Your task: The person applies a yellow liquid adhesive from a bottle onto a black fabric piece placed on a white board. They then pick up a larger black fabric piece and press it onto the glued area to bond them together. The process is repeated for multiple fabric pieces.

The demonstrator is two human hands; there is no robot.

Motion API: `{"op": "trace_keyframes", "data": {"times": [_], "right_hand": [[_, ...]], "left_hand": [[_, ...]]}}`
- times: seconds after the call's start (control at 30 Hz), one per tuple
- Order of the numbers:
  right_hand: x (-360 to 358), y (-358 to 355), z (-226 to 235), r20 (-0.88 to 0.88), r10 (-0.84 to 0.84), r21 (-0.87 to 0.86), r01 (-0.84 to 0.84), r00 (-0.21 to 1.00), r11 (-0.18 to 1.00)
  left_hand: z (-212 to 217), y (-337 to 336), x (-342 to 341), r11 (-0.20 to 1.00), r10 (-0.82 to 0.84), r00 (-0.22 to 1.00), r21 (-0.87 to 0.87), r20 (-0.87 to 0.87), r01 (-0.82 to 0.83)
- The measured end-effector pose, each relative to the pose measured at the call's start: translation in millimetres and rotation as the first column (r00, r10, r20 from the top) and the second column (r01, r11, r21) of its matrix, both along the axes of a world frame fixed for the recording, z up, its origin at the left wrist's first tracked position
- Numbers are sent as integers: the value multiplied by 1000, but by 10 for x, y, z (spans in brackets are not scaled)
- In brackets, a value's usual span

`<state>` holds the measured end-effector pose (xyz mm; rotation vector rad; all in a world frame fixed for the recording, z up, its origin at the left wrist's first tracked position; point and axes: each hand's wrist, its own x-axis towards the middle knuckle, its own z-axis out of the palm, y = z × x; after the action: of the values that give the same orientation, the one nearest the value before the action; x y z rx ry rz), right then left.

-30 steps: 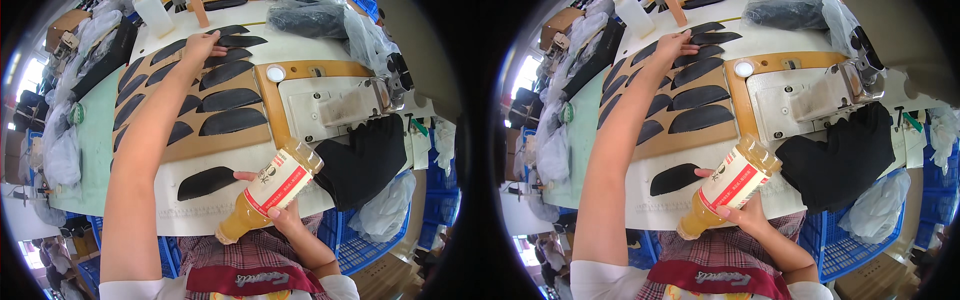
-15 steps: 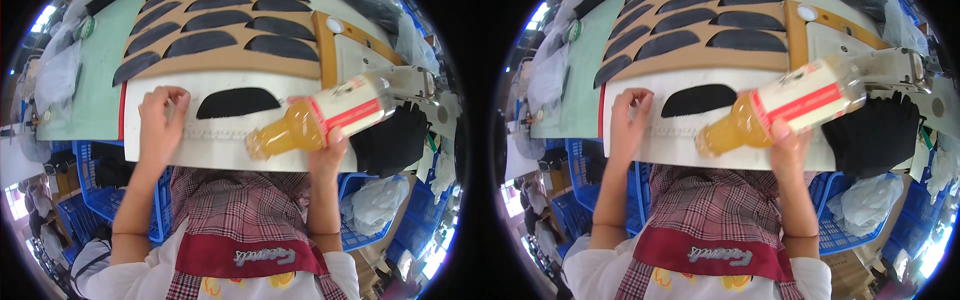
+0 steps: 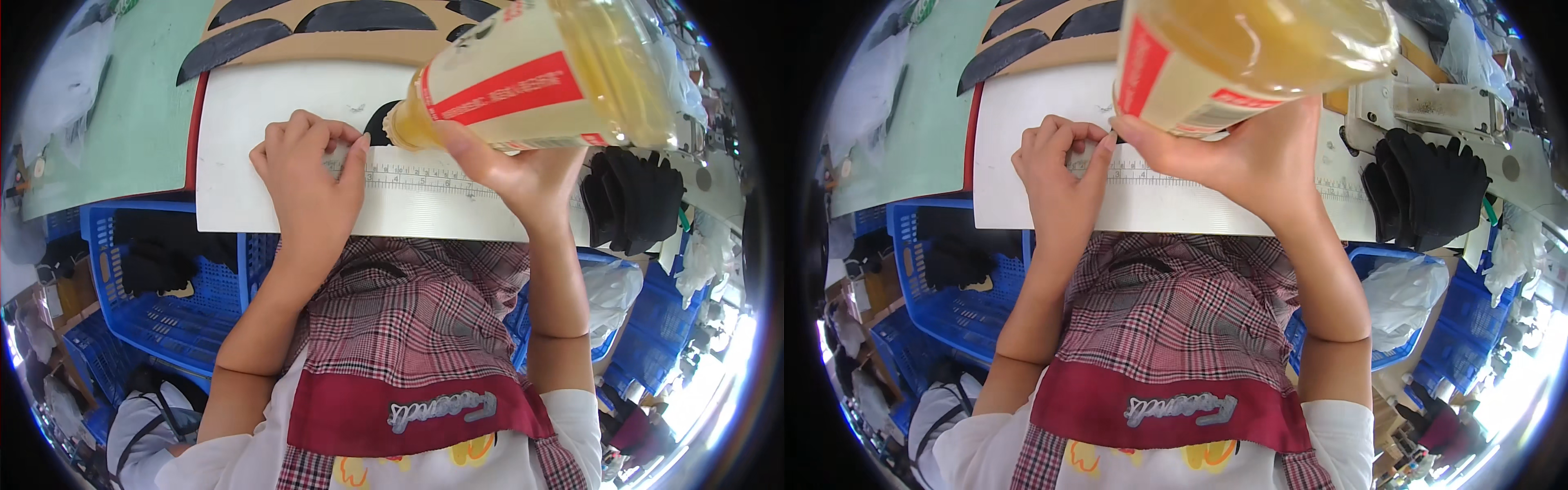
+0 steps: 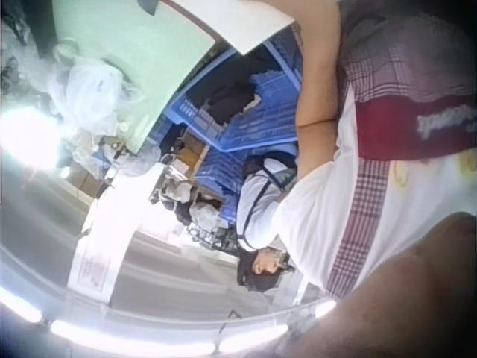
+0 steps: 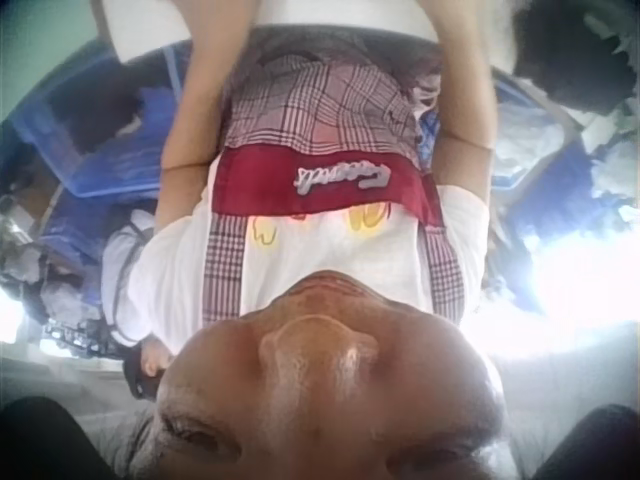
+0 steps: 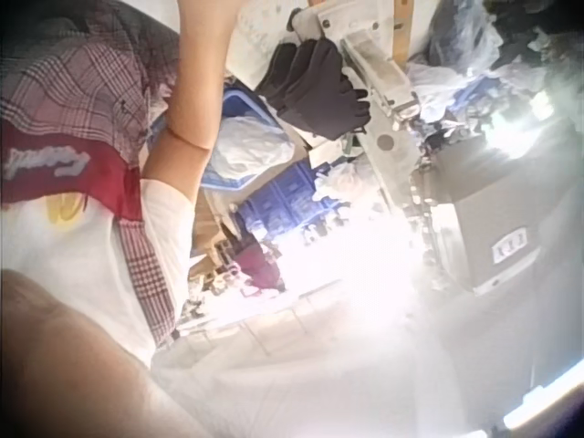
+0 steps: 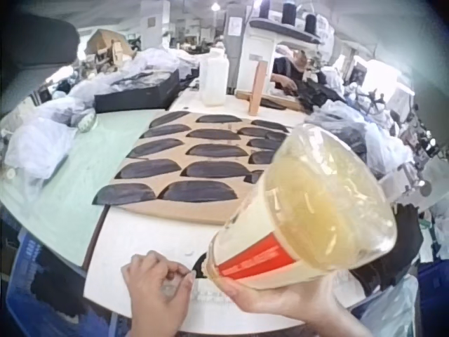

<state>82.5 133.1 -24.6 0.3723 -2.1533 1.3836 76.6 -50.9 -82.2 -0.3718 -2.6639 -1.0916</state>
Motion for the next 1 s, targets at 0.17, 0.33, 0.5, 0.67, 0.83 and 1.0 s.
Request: {"op": "trace_keyframes", "data": {"times": [0.17, 0.33, 0.5, 0.67, 0.83, 1.0], "right_hand": [[-66, -112, -55, -3, 53, 136, -52, 999, 989], [-106, -77, -62, -36, 100, 255, -87, 994, 963], [5, 212, -25, -92, 14, 389, 23, 996, 921], [175, 624, 3, -81, -170, 459, 188, 982, 868], [272, 970, 89, -16, -373, 383, 350, 928, 855], [141, 709, 141, -57, -201, 128, 206, 978, 970]], "left_hand": [[-41, 22, 2, 1000, -20, 999, 12, -28, 20], [-22, 14, 3, 999, -36, 999, -18, -27, 35], [-35, 19, -14, 998, -54, 996, -42, -68, 52], [-19, 6, -19, 997, -57, 997, -52, -48, 54], [-25, -11, -18, 998, -47, 998, -54, -45, 45], [-41, 1, -27, 997, -61, 997, -40, -54, 59]]}}
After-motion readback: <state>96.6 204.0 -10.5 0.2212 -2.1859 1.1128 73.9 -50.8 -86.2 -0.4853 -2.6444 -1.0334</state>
